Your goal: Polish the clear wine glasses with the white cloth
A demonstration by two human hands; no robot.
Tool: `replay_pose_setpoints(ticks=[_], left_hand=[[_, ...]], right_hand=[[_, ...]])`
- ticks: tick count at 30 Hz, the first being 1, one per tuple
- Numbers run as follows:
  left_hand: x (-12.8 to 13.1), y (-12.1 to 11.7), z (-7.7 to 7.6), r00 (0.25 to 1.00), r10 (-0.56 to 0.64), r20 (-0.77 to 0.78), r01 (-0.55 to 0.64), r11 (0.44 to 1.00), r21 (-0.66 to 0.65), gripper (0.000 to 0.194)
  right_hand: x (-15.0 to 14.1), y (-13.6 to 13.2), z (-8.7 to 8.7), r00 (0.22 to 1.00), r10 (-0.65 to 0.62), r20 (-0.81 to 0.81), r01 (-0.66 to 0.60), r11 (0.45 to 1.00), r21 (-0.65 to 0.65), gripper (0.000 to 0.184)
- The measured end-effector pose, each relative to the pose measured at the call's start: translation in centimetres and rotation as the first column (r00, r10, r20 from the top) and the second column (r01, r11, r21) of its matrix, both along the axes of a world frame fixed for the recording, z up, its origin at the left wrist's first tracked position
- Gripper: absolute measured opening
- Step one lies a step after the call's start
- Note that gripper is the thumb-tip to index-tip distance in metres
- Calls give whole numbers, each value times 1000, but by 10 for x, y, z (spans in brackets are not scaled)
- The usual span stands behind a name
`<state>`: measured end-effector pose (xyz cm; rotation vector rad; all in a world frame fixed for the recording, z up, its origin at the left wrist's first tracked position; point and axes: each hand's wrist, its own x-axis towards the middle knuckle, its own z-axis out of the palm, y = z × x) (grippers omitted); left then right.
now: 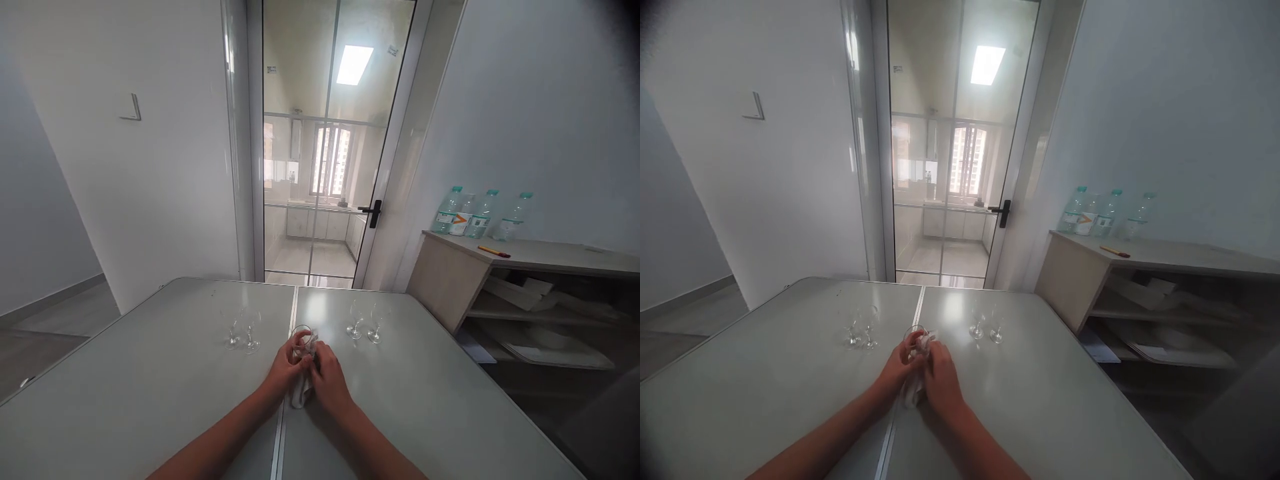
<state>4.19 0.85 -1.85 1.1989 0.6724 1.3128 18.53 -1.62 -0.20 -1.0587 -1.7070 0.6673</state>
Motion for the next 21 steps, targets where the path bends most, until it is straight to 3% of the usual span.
replay_pose_setpoints(ticks=[4, 6, 10, 12, 14, 17, 19, 21], left_hand=[[-7, 0, 9, 995, 28, -98, -24, 999, 42, 56], [-9, -2, 13, 999, -3, -42, 3, 1000, -12, 55], [-7, -7, 16, 979, -103, 178, 134, 975, -176, 56], [-5, -6, 15, 957, -123, 264, 177, 966, -190, 57], [-5, -2, 12, 945, -123, 303, 179, 970, -166, 58], [-6, 5, 5, 949, -128, 287, 164, 981, -106, 64], [-7, 7, 1, 966, -111, 235, 132, 988, -75, 65], [-8, 6, -1, 984, -49, 173, 58, 997, -52, 60]], right_hand=[[-4, 0, 0, 963, 116, -242, -164, 968, -191, 16], [-4, 1, 2, 892, 184, -413, -316, 906, -280, 18], [0, 1, 5, 683, 199, -702, -594, 711, -377, 23], [2, 1, 5, 611, 162, -775, -648, 665, -371, 26], [4, 0, 5, 595, 159, -788, -663, 652, -369, 30], [7, 0, 8, 685, 241, -688, -624, 681, -383, 27], [8, -1, 11, 821, 282, -496, -486, 801, -349, 20], [9, -1, 13, 952, 196, -235, -251, 939, -236, 11]])
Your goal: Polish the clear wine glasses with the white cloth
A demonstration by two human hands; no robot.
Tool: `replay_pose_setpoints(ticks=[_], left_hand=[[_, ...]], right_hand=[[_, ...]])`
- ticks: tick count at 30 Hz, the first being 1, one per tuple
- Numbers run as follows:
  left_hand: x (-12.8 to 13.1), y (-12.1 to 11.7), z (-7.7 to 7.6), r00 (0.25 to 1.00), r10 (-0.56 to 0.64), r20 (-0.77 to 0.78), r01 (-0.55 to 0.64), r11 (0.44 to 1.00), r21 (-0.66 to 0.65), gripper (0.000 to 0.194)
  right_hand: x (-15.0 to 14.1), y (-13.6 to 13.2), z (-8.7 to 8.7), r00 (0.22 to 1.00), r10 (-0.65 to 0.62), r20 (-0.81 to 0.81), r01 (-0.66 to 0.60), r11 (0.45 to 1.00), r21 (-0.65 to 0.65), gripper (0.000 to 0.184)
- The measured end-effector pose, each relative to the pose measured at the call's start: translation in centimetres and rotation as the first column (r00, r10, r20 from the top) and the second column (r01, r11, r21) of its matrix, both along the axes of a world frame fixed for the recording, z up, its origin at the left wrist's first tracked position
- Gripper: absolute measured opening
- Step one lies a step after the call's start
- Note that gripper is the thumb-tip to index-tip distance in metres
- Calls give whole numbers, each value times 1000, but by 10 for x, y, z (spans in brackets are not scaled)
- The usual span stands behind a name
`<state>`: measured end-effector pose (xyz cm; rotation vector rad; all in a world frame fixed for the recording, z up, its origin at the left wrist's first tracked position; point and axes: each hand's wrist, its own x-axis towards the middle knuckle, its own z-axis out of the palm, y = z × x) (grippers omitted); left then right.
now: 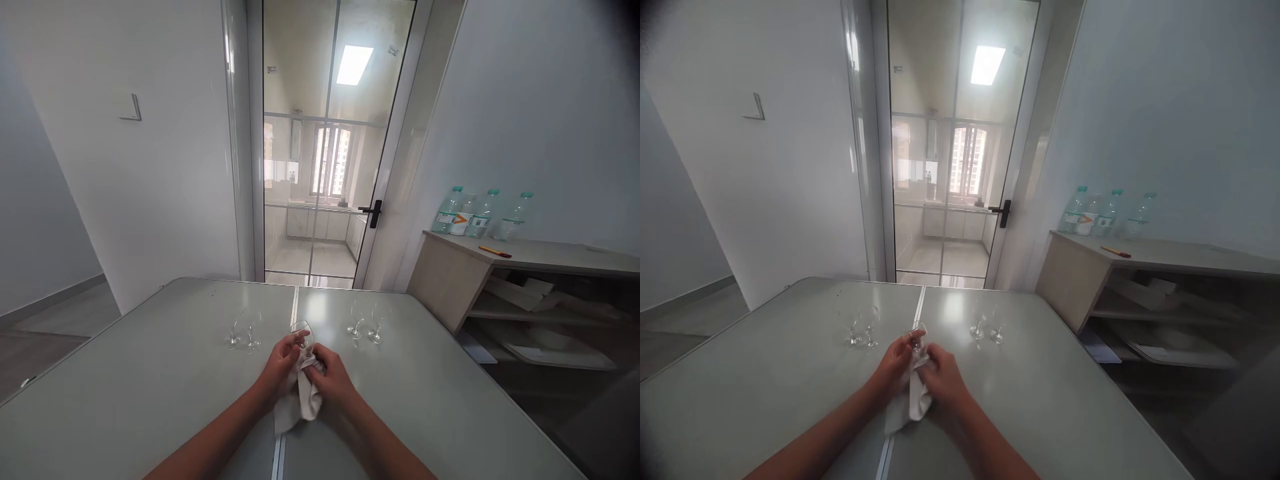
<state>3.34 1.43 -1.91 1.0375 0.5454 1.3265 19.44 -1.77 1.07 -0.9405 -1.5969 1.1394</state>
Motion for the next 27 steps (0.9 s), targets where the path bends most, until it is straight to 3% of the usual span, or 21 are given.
replay_pose_setpoints(ticks=[2, 4, 7, 10, 12, 13, 14, 16, 18, 21, 24, 27], left_hand=[[0, -3, 0, 998, 61, -35, -61, 998, 8, 57], [0, -6, 3, 997, 69, -35, -69, 998, 5, 58], [0, -9, 6, 1000, 26, 0, -26, 998, -53, 61], [1, -10, 8, 998, -27, 63, 34, 994, -105, 67], [1, -11, 8, 994, -65, 92, 72, 994, -80, 72], [0, -11, 8, 992, -77, 98, 84, 995, -62, 75], [-1, -10, 7, 991, -80, 103, 86, 995, -49, 76], [-3, -8, 7, 993, -53, 110, 58, 997, -41, 74], [-4, -5, 5, 995, 11, 96, -6, 999, -43, 68], [-6, 0, 2, 995, 89, 54, -86, 995, -57, 60], [-7, 1, -1, 996, 73, 53, -68, 994, -89, 59], [-6, 0, 0, 998, 6, 70, 2, 993, -116, 70]], right_hand=[[-1, 0, 0, 974, -182, 134, 160, 974, 162, 7], [-2, 1, 0, 969, -203, 143, 178, 969, 171, 8], [-1, 3, 0, 999, 22, -44, -26, 997, -73, 15], [4, 2, 3, 922, 208, -327, -319, 887, -334, 25], [7, 1, 5, 883, 240, -403, -406, 822, -399, 29], [7, 0, 5, 882, 249, -399, -412, 818, -400, 31], [7, -1, 6, 895, 255, -366, -393, 839, -377, 31], [5, -2, 5, 953, 218, -210, -267, 932, -243, 26], [1, -3, 3, 998, 59, 2, -59, 998, -15, 13], [-4, -3, 0, 972, -154, 176, 116, 971, 211, 7], [-5, -1, 0, 988, -63, 140, 46, 991, 123, 13], [-2, 0, 1, 985, 121, -126, -139, 979, -149, 30]])
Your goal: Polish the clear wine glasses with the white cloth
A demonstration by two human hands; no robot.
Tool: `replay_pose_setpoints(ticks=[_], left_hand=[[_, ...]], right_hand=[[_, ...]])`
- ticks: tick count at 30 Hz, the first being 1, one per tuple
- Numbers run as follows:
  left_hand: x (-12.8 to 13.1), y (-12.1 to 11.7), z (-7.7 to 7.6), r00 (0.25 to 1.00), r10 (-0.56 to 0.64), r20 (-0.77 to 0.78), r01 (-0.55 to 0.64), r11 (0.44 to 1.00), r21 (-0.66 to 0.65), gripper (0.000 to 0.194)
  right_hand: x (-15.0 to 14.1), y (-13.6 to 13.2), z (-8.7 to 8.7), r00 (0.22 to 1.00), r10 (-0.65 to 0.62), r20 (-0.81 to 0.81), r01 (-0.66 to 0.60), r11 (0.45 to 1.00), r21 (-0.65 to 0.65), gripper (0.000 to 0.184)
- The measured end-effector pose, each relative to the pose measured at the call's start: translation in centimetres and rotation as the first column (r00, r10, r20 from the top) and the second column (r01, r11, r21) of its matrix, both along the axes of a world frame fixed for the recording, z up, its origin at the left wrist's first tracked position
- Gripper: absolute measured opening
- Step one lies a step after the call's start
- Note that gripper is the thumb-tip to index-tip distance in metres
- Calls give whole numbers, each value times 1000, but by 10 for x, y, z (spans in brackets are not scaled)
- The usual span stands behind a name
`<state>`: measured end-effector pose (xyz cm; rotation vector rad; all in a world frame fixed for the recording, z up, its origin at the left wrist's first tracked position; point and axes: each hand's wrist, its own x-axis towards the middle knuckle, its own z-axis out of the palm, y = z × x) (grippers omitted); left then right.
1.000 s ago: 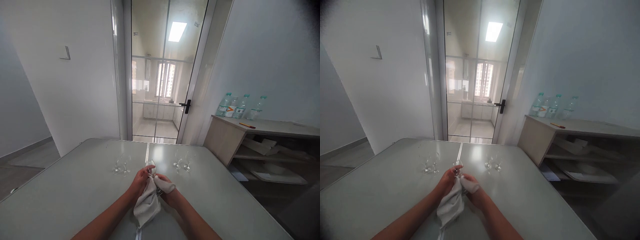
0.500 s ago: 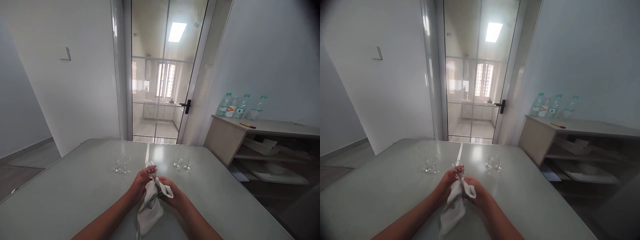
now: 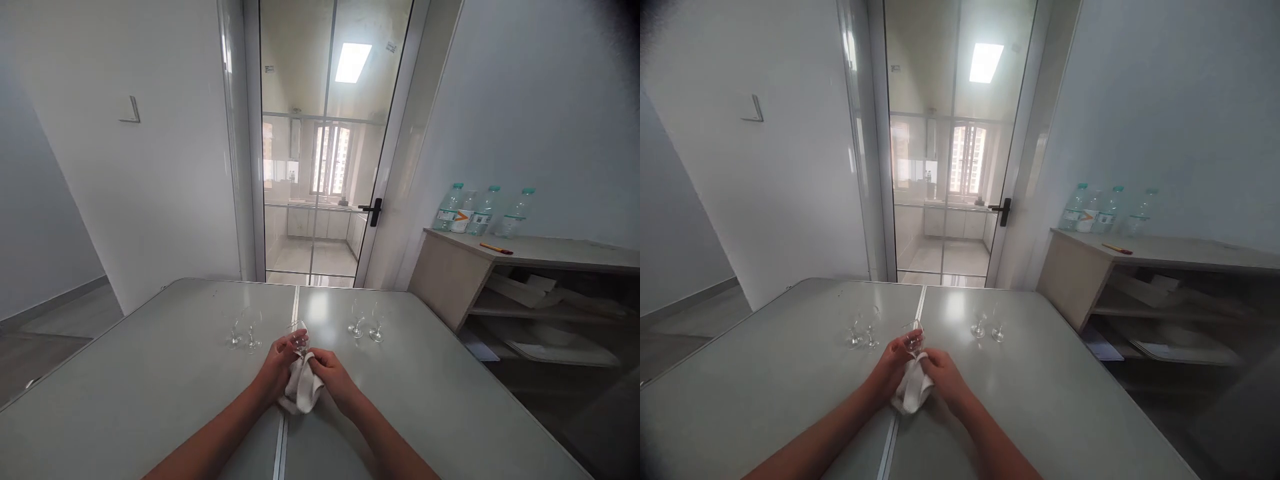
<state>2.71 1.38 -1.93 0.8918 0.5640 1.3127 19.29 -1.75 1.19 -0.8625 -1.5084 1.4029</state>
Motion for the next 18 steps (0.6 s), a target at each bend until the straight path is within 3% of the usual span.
replay_pose_setpoints(ticks=[2, 4, 9, 12, 15, 18], left_hand=[[0, -2, 2, 999, -34, 5, 34, 999, 9, 76], [0, -3, 4, 999, -54, 5, 54, 998, 29, 79], [0, -7, 9, 997, -45, -60, 50, 994, 95, 73], [2, -8, 11, 992, -81, -101, 95, 985, 144, 77], [3, -7, 13, 989, -20, -147, 43, 987, 156, 76], [0, -5, 12, 990, 30, -136, -12, 992, 128, 76]], right_hand=[[2, 1, 0, 983, 67, -172, -100, 976, -193, 35], [2, 3, -2, 964, 49, -261, -125, 950, -284, 37], [-3, 10, -8, 909, -211, -359, 114, 955, -274, 37], [-1, 10, -4, 885, -263, -384, 143, 939, -314, 36], [5, 6, 2, 944, -153, -294, 92, 973, -210, 40], [8, 4, 4, 998, -16, -60, 14, 999, -31, 40]])
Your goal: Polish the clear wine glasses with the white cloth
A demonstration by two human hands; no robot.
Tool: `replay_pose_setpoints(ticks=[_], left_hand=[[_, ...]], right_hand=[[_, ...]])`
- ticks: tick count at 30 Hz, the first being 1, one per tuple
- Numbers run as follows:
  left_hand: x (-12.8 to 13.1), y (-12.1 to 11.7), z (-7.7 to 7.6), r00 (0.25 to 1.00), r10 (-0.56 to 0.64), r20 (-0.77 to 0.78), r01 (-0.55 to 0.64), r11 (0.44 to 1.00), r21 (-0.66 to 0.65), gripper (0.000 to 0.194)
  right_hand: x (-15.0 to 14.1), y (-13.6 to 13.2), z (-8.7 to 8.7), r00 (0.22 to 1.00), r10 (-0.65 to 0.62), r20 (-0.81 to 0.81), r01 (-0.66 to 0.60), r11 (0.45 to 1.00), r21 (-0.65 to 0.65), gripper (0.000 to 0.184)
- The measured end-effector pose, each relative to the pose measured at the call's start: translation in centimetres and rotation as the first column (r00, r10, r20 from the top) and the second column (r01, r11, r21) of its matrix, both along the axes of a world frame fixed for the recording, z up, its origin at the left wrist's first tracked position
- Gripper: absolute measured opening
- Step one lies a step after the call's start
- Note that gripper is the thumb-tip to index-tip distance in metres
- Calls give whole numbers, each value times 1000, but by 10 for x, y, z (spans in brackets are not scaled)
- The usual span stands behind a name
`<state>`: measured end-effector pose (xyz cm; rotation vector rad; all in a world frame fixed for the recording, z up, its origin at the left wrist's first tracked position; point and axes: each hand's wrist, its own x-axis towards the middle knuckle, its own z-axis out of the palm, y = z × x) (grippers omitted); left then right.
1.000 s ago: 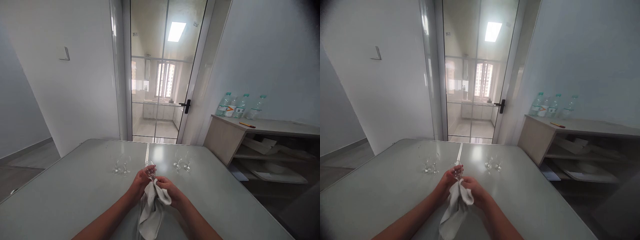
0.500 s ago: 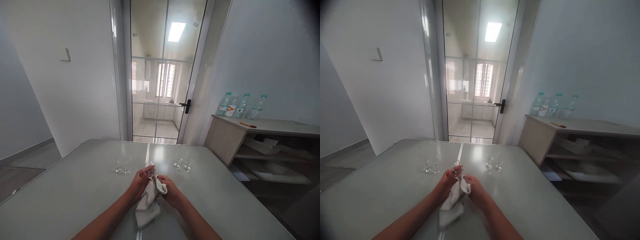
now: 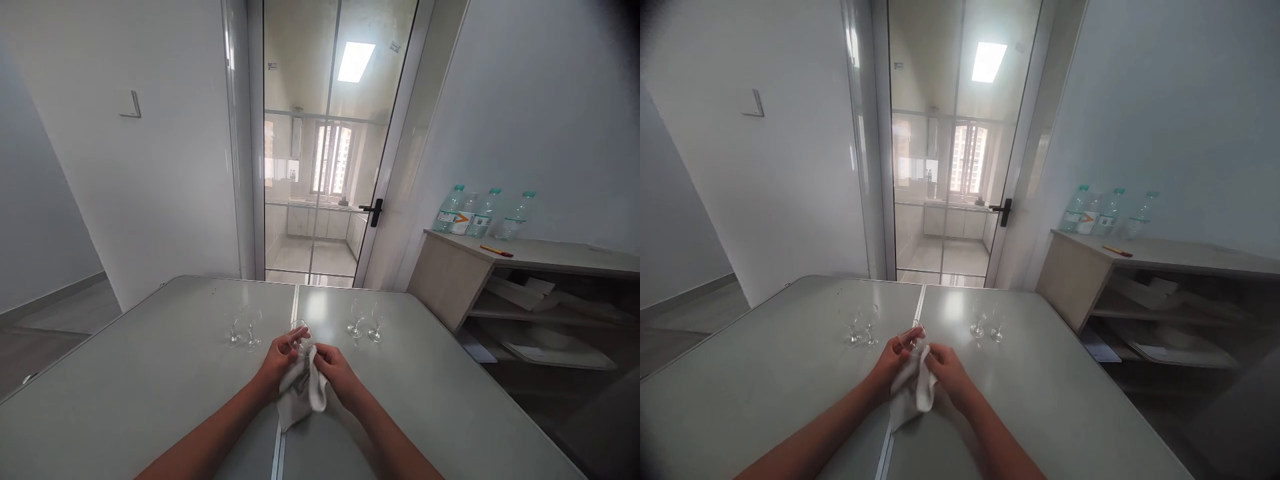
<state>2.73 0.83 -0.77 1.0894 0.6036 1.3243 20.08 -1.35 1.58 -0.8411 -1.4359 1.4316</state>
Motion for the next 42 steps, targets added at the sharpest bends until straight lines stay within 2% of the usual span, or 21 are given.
replay_pose_setpoints(ticks=[3, 6, 9, 11, 14, 16, 18, 20, 22, 25, 29, 34, 37, 39, 42], left_hand=[[-3, 2, -4, 1000, 17, 24, -17, 1000, -22, 76], [-3, 5, -8, 997, 77, 0, -77, 997, 24, 68], [-3, 7, -11, 997, 74, 6, -74, 996, 39, 69], [-3, 7, -12, 998, 58, 27, -58, 998, 10, 74], [-4, 6, -12, 998, 55, 38, -55, 998, -1, 77], [-4, 6, -12, 998, 49, 35, -49, 999, 12, 79], [-4, 8, -13, 999, 38, 26, -39, 999, 36, 80], [-3, 11, -16, 999, 28, 21, -29, 997, 77, 79], [-3, 14, -19, 999, 26, 18, -28, 993, 114, 78], [-4, 19, -23, 999, 45, 19, -48, 990, 135, 76], [-6, 20, -22, 997, 82, -8, -80, 984, 157, 74], [-6, 20, -17, 995, 82, -59, -65, 969, 237, 67], [-4, 19, -14, 993, 93, -74, -69, 958, 280, 64], [-3, 18, -13, 991, 105, -79, -79, 955, 287, 63], [-3, 18, -14, 988, 127, -87, -100, 959, 265, 62]], right_hand=[[-1, 0, -3, 977, -24, 210, -11, 986, 165, 29], [-2, 0, -5, 915, -190, 355, 63, 938, 340, 23], [-2, -1, -4, 865, -318, 387, 123, 884, 451, 16], [-3, -1, -5, 872, -339, 352, 180, 892, 414, 16], [-4, 3, -12, 915, -291, 279, 240, 949, 205, 23], [-4, 8, -18, 948, -237, 213, 229, 971, 62, 31], [-3, 12, -23, 969, -184, 166, 188, 982, -13, 38], [-1, 15, -25, 968, -174, 179, 176, 984, 1, 35], [1, 16, -26, 949, -217, 227, 206, 976, 71, 30], [3, 18, -29, 932, -258, 256, 231, 964, 130, 33], [6, 23, -35, 949, -224, 222, 214, 974, 70, 45], [9, 28, -41, 937, -320, 136, 324, 946, -7, 50], [10, 25, -37, 915, -372, 153, 381, 924, -26, 51], [11, 21, -30, 868, -452, 205, 455, 890, 30, 49], [12, 14, -18, 765, -601, 229, 590, 798, 124, 47]])
